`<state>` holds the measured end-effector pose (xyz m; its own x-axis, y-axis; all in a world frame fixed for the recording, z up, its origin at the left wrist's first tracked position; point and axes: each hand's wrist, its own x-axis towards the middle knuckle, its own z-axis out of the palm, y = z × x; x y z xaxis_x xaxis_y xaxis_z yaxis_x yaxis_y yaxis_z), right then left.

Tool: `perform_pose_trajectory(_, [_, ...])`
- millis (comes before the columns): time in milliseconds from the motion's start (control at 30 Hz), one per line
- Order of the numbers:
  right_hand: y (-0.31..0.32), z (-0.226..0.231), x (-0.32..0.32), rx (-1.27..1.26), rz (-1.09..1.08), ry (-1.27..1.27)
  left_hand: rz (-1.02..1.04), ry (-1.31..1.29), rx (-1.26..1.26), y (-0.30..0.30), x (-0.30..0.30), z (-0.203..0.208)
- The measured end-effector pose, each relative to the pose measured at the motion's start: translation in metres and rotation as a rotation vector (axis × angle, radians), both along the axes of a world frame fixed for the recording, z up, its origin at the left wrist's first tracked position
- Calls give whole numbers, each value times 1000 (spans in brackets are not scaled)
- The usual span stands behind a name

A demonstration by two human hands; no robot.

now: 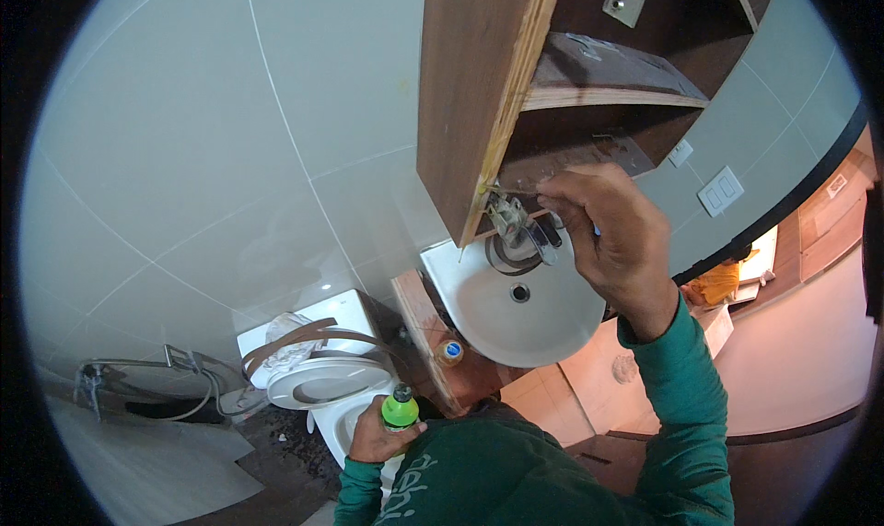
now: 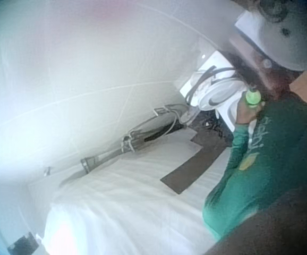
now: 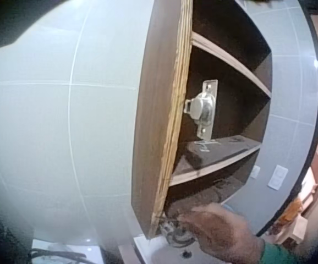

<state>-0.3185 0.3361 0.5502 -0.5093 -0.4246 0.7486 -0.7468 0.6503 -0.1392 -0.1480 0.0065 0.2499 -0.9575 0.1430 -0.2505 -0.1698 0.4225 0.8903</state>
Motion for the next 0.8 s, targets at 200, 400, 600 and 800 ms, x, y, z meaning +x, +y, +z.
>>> perform_pose_trajectory(200, [-26, -19, 21, -157, -119, 83, -17, 82, -11, 1, -5, 6])
perform_pose_trajectory(400, [-43, -63, 28, -361, -234, 48, -58, 27, -26, 1, -11, 11])
perform_pose_trajectory(600, [-44, -89, 43, -535, -267, -79, -74, 54, -69, -3, -7, 10])
perform_pose_trajectory(800, [-43, -109, 48, -563, -227, -159, -83, 46, -48, -2, -7, 10])
